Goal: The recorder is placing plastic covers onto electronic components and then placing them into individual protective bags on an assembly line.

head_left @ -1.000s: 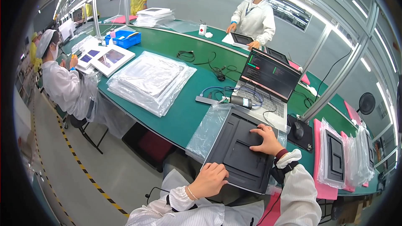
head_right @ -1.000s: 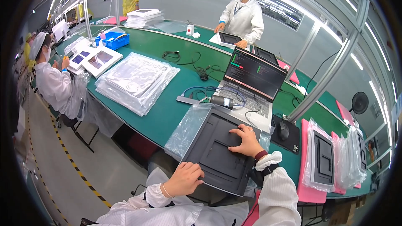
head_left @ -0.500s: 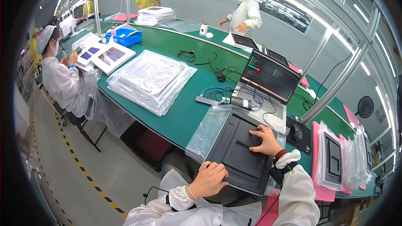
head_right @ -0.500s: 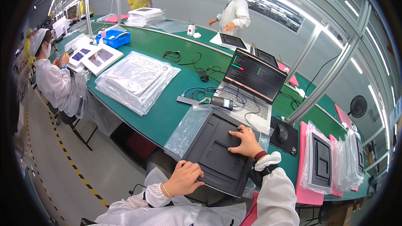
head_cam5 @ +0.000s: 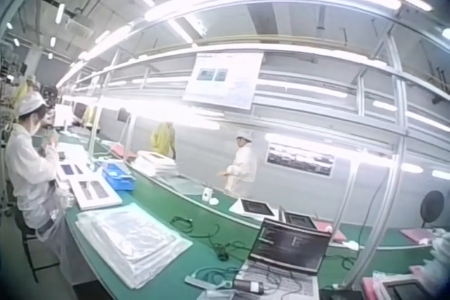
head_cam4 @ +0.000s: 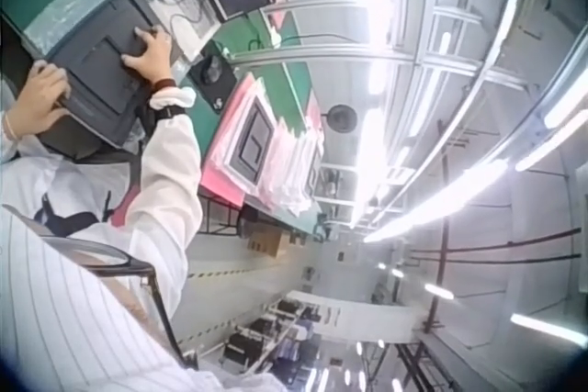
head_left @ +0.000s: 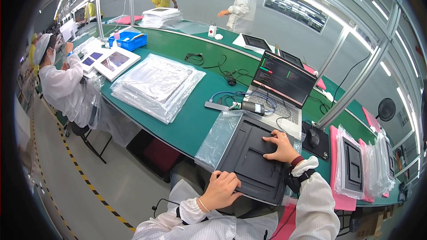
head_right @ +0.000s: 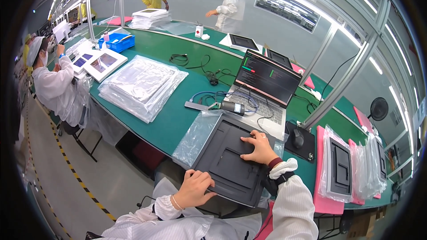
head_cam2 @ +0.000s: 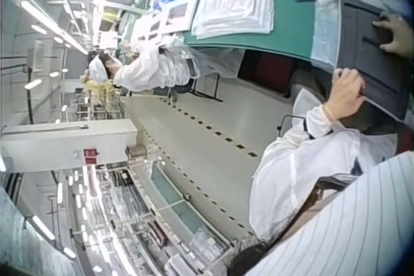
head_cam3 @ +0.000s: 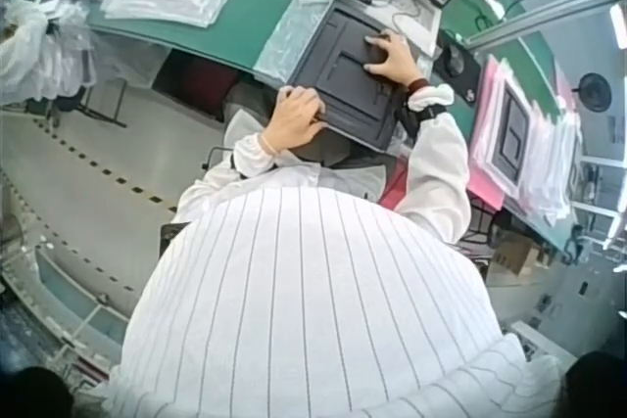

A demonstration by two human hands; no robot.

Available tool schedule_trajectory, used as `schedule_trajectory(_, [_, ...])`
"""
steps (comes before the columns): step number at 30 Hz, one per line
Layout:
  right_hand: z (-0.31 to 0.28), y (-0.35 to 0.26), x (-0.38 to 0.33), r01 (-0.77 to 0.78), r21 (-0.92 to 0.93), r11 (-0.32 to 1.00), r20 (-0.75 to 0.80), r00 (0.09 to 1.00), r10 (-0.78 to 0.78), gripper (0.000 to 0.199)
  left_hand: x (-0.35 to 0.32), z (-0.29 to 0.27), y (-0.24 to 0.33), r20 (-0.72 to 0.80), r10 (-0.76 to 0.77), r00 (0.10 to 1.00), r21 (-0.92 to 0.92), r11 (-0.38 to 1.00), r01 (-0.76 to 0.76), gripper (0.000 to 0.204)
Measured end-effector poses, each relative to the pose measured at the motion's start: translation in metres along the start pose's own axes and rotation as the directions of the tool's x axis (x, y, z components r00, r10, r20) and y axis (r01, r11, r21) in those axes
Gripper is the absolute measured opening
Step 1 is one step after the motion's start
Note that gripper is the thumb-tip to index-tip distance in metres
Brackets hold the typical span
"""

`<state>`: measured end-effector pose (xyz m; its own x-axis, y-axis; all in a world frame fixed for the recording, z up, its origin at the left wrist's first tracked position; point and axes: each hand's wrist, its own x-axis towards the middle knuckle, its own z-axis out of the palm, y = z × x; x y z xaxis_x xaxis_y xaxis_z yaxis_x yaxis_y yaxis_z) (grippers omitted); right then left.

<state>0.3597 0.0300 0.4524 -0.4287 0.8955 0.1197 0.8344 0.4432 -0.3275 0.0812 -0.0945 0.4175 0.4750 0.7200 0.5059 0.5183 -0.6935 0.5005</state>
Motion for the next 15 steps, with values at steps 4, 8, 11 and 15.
schedule_trajectory(4, [-0.002, 0.001, -0.005, 0.005, 0.023, 1.000, -0.018, 1.000, -0.005, 0.063, 0.000, 0.002, 0.005, 0.004, 0.021, 1.000, 0.021, 1.000, -0.021, 0.027])
schedule_trajectory(8, [-0.006, 0.001, -0.009, -0.007, 0.005, 1.000, -0.003, 1.000, 0.007, 0.064, 0.001, 0.005, 0.007, 0.007, 0.035, 0.999, 0.012, 0.999, -0.035, 0.028])
schedule_trajectory(11, [-0.006, 0.002, -0.009, 0.000, -0.028, 1.000, 0.003, 1.000, 0.000, 0.064, -0.001, 0.009, 0.006, 0.005, 0.035, 0.999, 0.001, 0.999, -0.035, 0.028])
schedule_trajectory(15, [-0.001, 0.005, -0.012, 0.001, -0.040, 0.999, -0.010, 1.000, -0.002, 0.065, -0.003, 0.011, 0.004, 0.011, 0.037, 0.999, -0.004, 0.999, -0.036, 0.028])
